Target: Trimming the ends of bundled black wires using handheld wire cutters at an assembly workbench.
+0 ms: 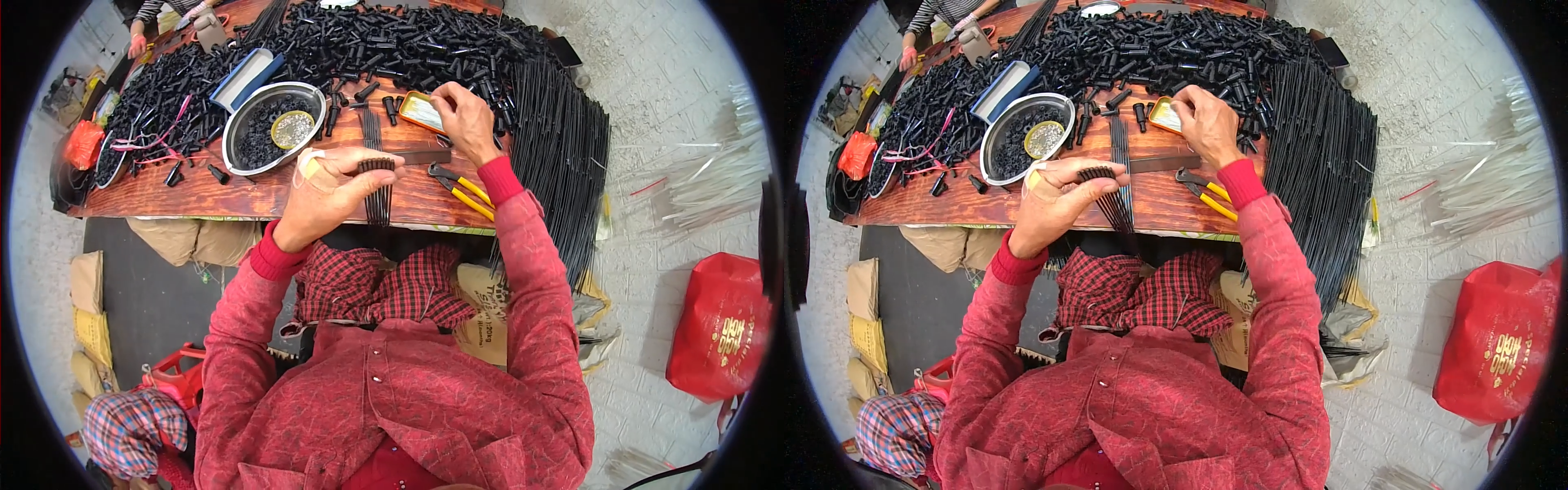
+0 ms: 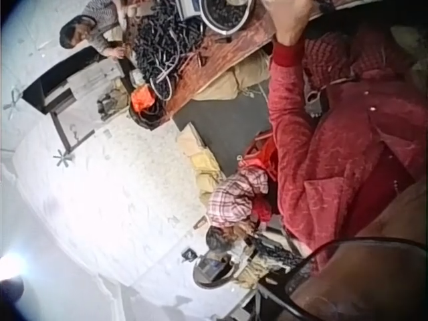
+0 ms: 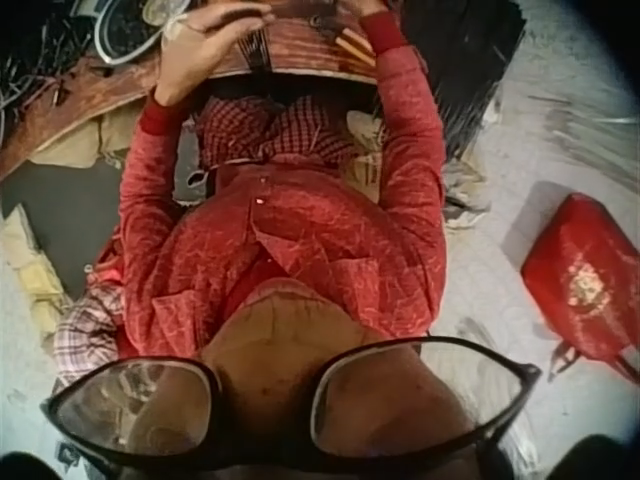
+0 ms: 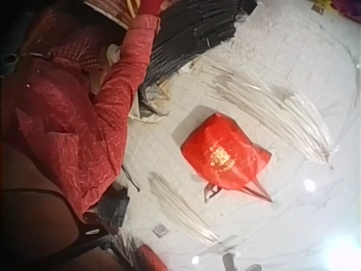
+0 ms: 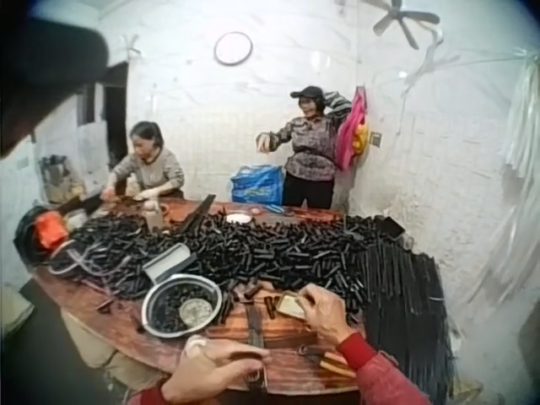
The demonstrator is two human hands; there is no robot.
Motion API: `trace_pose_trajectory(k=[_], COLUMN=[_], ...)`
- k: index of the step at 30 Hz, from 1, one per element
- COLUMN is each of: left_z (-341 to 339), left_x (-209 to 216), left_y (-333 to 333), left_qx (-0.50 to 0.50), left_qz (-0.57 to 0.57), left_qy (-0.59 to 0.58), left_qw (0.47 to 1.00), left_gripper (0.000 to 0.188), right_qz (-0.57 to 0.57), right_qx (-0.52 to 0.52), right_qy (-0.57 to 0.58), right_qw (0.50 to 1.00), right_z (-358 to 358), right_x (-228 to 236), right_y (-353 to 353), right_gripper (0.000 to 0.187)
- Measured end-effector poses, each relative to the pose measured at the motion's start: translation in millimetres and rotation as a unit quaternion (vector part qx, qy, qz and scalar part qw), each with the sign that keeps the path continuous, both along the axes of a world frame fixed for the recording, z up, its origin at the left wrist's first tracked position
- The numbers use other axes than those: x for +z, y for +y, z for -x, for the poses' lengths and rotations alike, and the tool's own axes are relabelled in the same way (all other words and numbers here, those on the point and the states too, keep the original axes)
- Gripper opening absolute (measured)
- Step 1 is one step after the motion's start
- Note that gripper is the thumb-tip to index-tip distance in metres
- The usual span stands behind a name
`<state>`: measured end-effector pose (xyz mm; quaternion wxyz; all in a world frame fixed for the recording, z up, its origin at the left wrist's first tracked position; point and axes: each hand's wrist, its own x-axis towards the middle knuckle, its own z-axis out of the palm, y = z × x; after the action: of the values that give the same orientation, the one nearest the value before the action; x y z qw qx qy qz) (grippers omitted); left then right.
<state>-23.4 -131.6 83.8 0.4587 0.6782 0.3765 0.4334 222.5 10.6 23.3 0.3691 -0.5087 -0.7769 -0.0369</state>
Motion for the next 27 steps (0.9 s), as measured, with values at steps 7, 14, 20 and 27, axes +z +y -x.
trace_pose_trajectory(k=[7,14,20,27], left_z=[0.4,-2.9,-2.9,-5.3], left_x=[-0.2,-3.7,3.2,3.0], left_y=[5.5,4.3,0.4,-1.1], left_qx=[0.018,0.04,0.038,0.028], left_qz=[-0.049,-0.094,-0.093,-0.093], left_qy=[0.029,0.064,0.073,0.051], left_qw=[0.998,0.993,0.992,0.994], left_gripper=[0.022,0.02,0.018,0.017], right_qz=[0.152,0.061,0.034,0.015], right_qx=[0.289,0.283,0.254,0.29], right_qy=[0.178,0.135,0.1,0.142], right_qw=[0.928,0.948,0.961,0.946], right_z=[18.2,20.7,23.5,27.6], right_x=[82.7,82.3,81.2,76.0], right_y=[-108.5,-124.2,-129.1,-127.3], right_gripper=[0.016,0.019,0.02,0.015])
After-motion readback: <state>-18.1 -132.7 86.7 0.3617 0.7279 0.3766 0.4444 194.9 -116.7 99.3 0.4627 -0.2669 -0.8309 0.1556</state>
